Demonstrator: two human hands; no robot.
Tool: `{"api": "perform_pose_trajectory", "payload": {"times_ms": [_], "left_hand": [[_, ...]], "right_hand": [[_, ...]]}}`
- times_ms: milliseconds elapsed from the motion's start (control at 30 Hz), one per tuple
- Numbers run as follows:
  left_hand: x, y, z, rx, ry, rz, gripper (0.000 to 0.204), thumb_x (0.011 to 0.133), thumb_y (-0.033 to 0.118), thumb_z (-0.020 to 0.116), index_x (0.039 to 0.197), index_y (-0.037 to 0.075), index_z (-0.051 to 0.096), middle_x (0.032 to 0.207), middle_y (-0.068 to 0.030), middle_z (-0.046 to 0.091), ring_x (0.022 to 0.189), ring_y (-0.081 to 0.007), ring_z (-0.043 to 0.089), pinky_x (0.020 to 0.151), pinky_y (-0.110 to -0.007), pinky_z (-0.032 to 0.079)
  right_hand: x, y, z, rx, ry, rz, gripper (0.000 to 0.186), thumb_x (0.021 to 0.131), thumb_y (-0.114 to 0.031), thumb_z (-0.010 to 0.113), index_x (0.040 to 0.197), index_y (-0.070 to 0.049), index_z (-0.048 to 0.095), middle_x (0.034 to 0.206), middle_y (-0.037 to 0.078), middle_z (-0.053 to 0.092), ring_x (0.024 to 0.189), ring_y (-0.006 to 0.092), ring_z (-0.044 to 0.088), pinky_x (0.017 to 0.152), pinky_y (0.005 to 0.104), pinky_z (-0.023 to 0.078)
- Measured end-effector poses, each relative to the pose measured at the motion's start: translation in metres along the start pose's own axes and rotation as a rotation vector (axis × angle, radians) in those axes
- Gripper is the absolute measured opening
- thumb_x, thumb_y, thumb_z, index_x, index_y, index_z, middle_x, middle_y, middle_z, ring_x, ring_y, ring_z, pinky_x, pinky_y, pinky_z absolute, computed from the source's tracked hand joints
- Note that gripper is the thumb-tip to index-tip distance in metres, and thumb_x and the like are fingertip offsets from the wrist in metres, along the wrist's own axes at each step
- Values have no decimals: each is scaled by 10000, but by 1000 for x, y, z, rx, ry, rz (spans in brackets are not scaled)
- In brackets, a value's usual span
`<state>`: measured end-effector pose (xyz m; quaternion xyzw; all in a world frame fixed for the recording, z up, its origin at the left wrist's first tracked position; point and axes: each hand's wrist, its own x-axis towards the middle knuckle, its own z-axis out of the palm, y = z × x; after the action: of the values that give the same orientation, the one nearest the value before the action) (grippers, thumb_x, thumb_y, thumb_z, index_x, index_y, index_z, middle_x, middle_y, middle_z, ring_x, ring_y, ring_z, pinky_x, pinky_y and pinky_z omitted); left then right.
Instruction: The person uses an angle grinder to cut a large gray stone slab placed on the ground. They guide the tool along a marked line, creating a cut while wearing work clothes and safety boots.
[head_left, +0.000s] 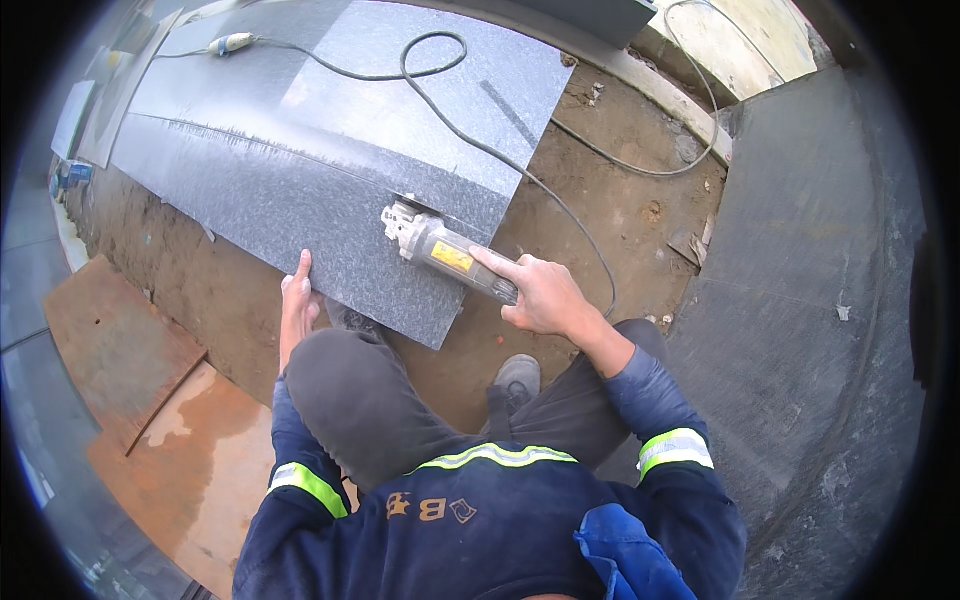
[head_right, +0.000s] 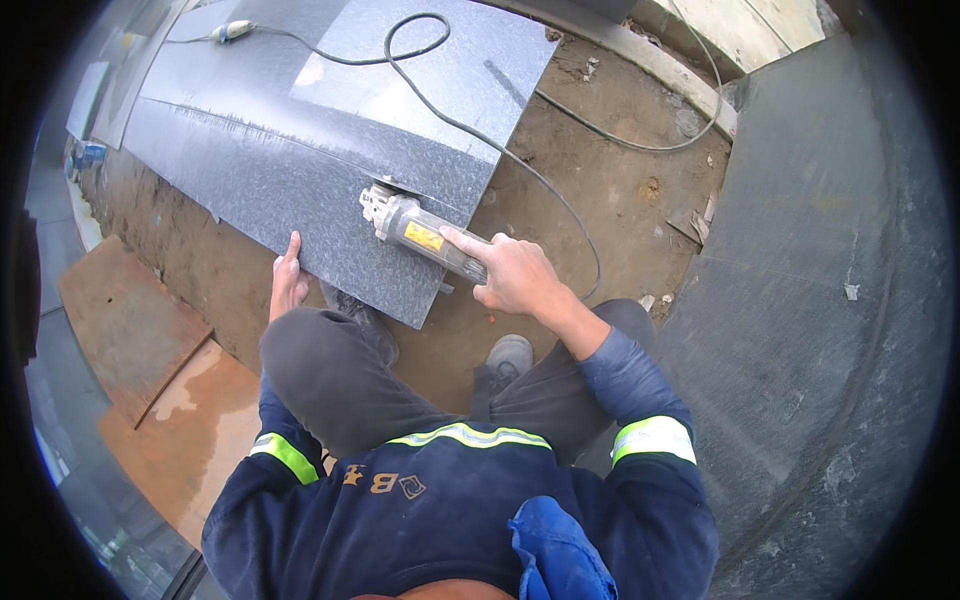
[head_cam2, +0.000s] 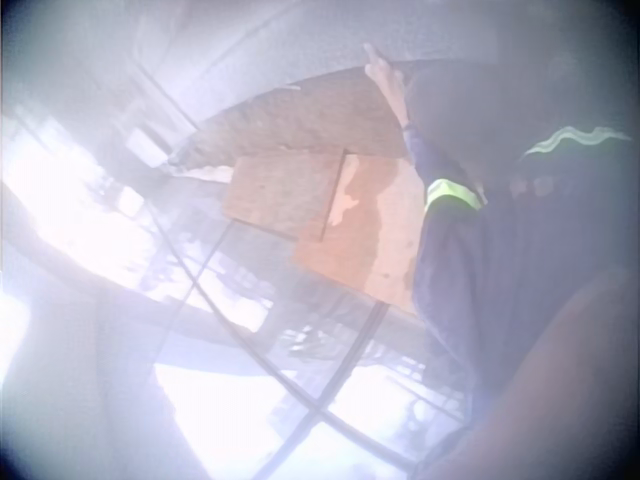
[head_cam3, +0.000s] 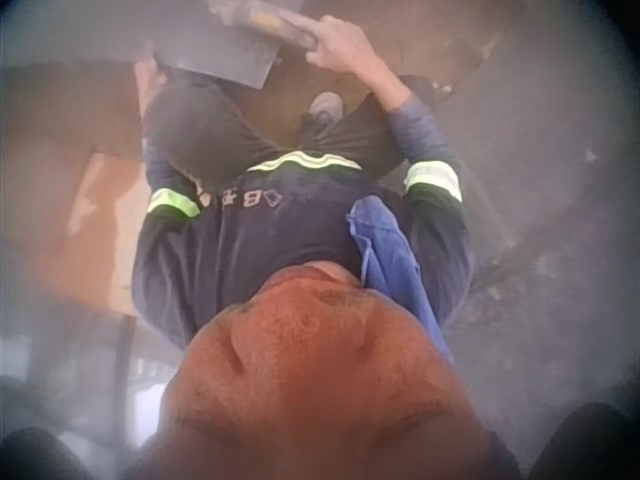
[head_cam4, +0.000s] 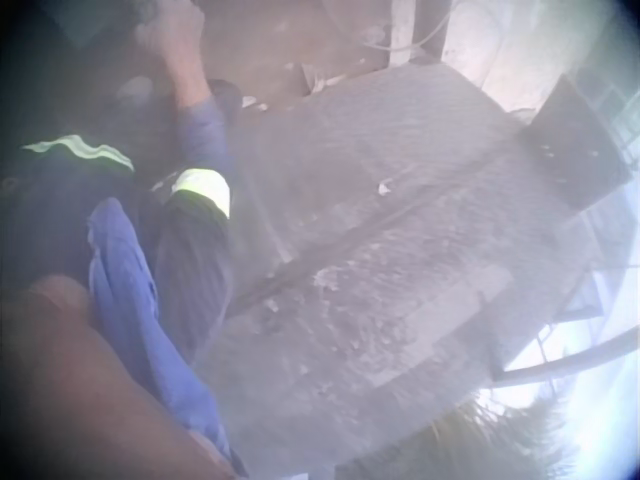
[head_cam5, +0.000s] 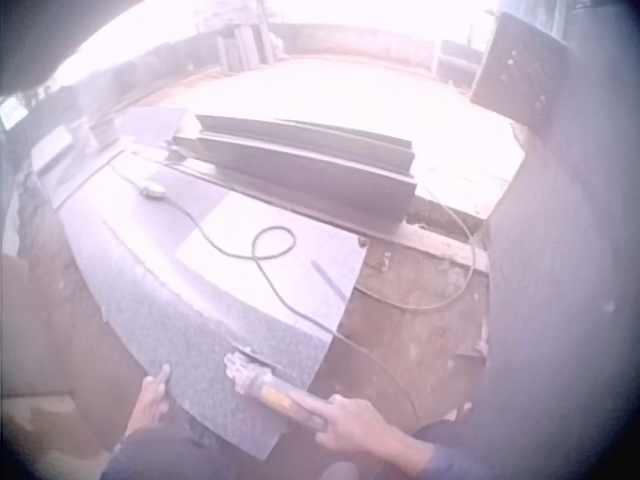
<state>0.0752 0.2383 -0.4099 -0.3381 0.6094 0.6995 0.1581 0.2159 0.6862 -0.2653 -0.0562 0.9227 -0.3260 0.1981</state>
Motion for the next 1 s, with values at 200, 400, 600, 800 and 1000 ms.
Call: {"api": "perform_pose_trajectory", "payload": {"times_ms": [200, 400, 600, 800, 1000], "left_hand": [[2, -1, -8, -18, -26, 25, 702, 1039, 358, 783, 1388, -178, 493, 1357, -275, 653, 1193, -392, 701, 992, -626, 587], [0, 3, -5, 6, -15, 11, 698, 1036, 353, 787, 1370, -183, 490, 1354, -265, 656, 1188, -388, 701, 994, -612, 593], [0, 2, -3, -34, 6, 28, 727, 1031, 340, 796, 1371, -205, 455, 1349, -289, 646, 1175, -404, 708, 985, -607, 600], [3, 0, -4, -30, 5, 26, 740, 1030, 342, 798, 1381, -204, 441, 1362, -301, 637, 1185, -413, 705, 983, -603, 602], [5, -1, -7, -31, -11, 13, 736, 1028, 340, 801, 1375, -204, 447, 1362, -301, 639, 1192, -417, 701, 994, -608, 596]], "right_hand": [[-3, 0, 0, -20, 0, 9, 1022, 753, -144, 800, 1654, -473, 444, 935, 214, 686, 813, 414, 730, 775, 499, 599], [-15, 4, -4, -24, 0, 25, 1054, 736, -158, 832, 1654, -490, 435, 934, 197, 682, 806, 396, 725, 774, 492, 591], [-25, 2, -9, 0, -22, 46, 1030, 728, -152, 798, 1653, -449, 456, 908, 192, 670, 811, 404, 705, 774, 497, 572], [-31, 0, -12, -29, -6, 60, 1002, 723, -134, 762, 1644, -414, 485, 892, 185, 662, 799, 406, 702, 770, 495, 573], [-33, 5, -13, -21, -13, 65, 995, 759, -209, 842, 1640, -473, 464, 906, 202, 670, 778, 425, 707, 745, 502, 579]]}}
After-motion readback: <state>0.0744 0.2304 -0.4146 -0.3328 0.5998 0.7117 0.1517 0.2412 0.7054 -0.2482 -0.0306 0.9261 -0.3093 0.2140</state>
